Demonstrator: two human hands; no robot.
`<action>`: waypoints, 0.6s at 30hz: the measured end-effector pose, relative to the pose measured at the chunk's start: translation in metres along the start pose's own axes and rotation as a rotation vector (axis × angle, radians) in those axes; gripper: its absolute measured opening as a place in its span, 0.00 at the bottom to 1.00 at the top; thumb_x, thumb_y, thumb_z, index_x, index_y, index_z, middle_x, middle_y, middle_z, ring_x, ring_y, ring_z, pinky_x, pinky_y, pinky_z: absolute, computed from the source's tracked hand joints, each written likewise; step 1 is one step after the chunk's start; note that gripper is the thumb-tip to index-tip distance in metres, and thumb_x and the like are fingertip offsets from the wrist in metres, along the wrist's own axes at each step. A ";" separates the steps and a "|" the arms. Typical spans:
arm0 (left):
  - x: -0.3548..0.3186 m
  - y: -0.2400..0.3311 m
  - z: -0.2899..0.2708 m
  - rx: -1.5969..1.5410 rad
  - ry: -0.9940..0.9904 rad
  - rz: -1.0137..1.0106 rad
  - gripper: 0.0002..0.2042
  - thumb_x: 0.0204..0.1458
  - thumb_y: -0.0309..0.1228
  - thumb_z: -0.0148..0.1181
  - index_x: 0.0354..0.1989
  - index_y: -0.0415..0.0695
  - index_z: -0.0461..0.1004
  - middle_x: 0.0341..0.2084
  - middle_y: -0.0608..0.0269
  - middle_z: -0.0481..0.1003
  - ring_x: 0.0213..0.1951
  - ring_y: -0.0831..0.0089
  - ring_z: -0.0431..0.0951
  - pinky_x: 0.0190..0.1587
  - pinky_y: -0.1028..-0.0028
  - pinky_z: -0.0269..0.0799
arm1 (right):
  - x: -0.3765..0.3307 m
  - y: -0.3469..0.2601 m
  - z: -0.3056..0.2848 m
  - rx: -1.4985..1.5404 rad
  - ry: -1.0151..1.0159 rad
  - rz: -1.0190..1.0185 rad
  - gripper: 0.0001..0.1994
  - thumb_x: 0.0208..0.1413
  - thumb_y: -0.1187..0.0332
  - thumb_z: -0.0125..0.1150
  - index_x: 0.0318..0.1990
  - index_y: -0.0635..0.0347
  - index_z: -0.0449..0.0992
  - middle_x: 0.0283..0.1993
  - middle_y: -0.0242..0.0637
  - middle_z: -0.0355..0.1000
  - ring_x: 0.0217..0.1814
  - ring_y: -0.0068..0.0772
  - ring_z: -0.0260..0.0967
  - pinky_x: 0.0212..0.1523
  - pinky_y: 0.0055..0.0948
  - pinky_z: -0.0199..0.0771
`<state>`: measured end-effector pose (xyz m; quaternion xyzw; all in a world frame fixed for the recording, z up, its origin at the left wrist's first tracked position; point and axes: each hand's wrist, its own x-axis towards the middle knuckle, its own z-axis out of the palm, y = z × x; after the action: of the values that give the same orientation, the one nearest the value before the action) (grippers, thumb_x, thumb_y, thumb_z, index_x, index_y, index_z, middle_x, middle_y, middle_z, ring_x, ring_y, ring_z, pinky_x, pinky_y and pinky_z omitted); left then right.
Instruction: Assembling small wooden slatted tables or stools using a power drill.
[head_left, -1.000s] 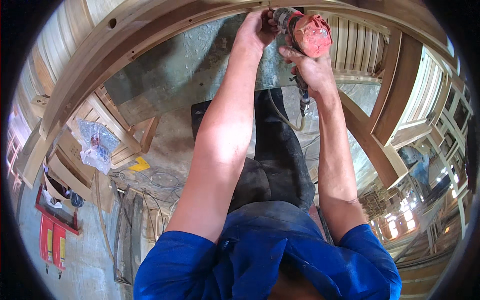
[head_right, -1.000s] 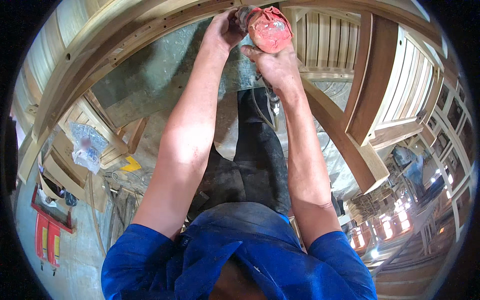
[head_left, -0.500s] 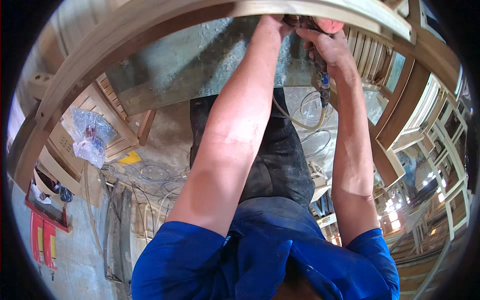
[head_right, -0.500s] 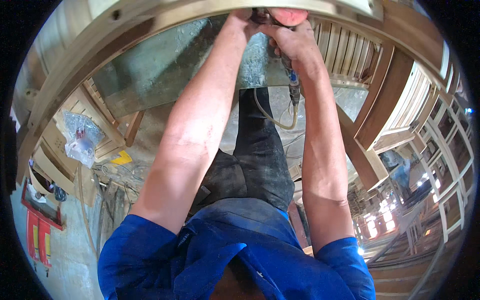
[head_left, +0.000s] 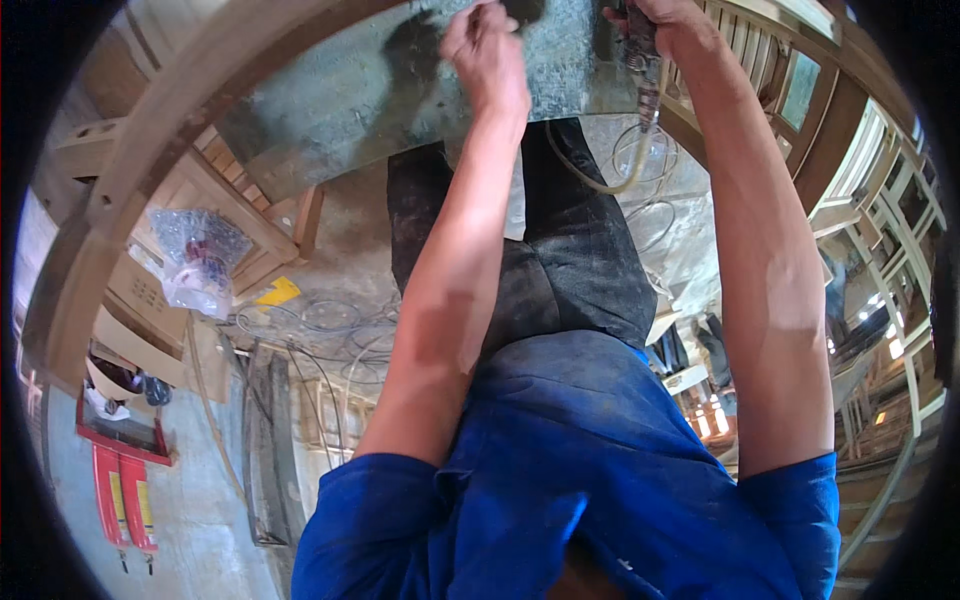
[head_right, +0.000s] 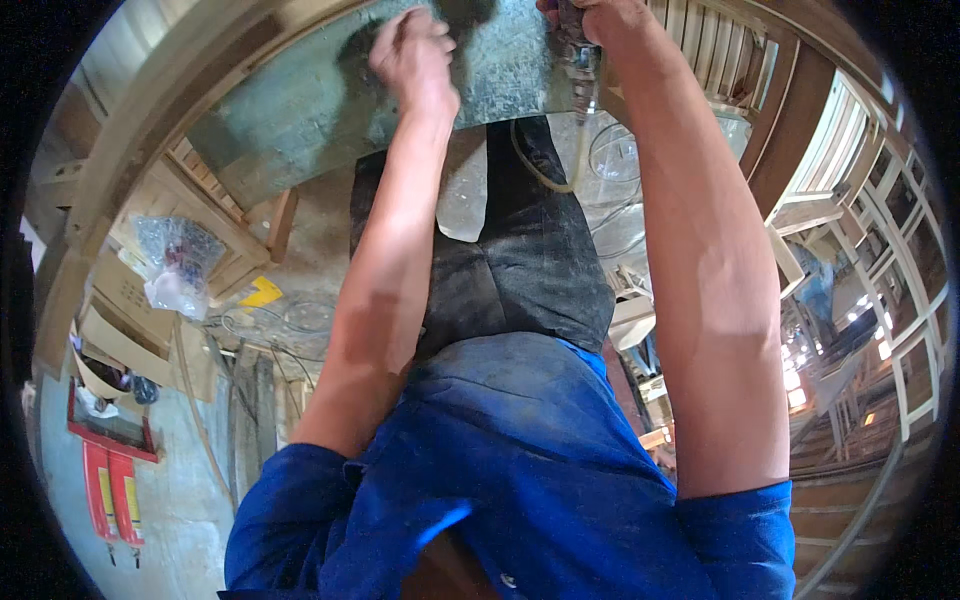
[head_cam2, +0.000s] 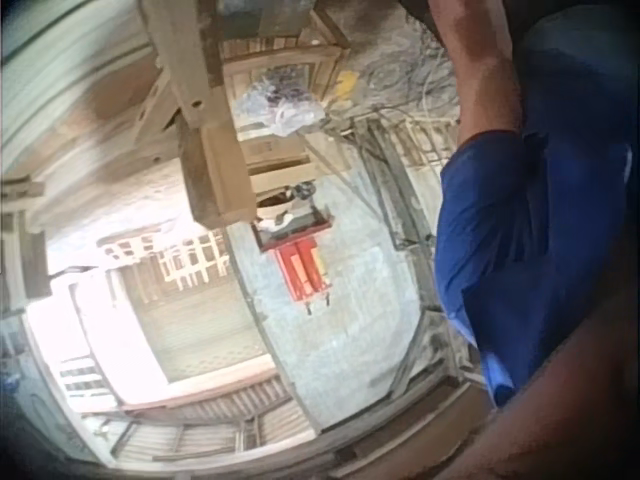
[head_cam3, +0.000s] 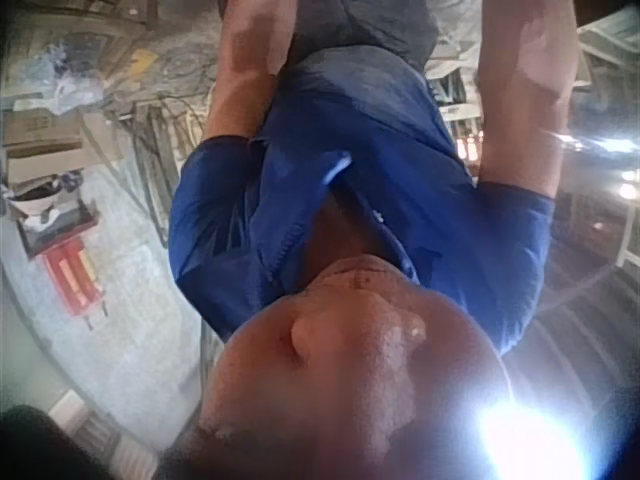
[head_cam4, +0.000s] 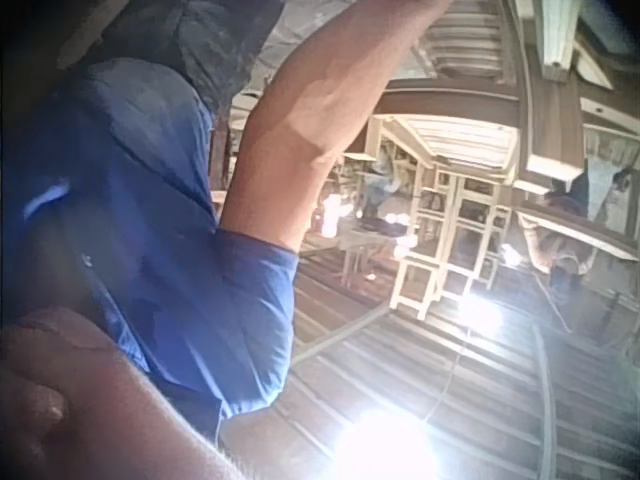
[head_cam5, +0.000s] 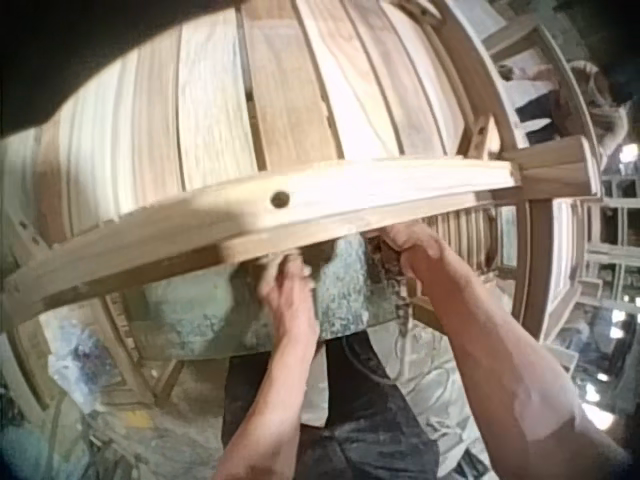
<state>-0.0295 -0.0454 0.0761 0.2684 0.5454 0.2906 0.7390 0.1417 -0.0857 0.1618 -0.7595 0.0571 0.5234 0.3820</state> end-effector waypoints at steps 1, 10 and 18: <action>-0.016 0.026 0.000 0.007 -0.001 0.203 0.06 0.53 0.27 0.56 0.38 0.41 0.72 0.25 0.66 0.72 0.24 0.80 0.70 0.32 0.75 0.71 | 0.000 0.000 -0.003 0.037 -0.011 -0.011 0.10 0.46 0.68 0.65 0.37 0.56 0.76 0.27 0.31 0.73 0.24 0.24 0.67 0.22 0.26 0.66; -0.093 0.173 0.055 -0.375 -0.177 0.107 0.27 0.53 0.37 0.56 0.57 0.39 0.56 0.51 0.53 0.68 0.56 0.64 0.65 0.61 0.56 0.55 | 0.034 0.020 -0.008 0.415 -0.060 -0.413 0.19 0.41 0.72 0.64 0.45 0.54 0.76 0.36 0.31 0.76 0.35 0.27 0.71 0.28 0.35 0.66; -0.063 0.184 0.038 0.410 -0.151 0.516 0.22 0.55 0.33 0.52 0.55 0.34 0.60 0.43 0.48 0.68 0.47 0.57 0.72 0.49 0.62 0.72 | 0.004 0.029 0.017 -0.354 0.292 -0.197 0.15 0.40 0.67 0.60 0.39 0.57 0.78 0.44 0.51 0.75 0.49 0.48 0.73 0.50 0.39 0.74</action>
<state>-0.0329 0.0326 0.2583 0.5613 0.4503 0.3315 0.6101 0.1164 -0.0934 0.1408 -0.8841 -0.0553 0.3701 0.2798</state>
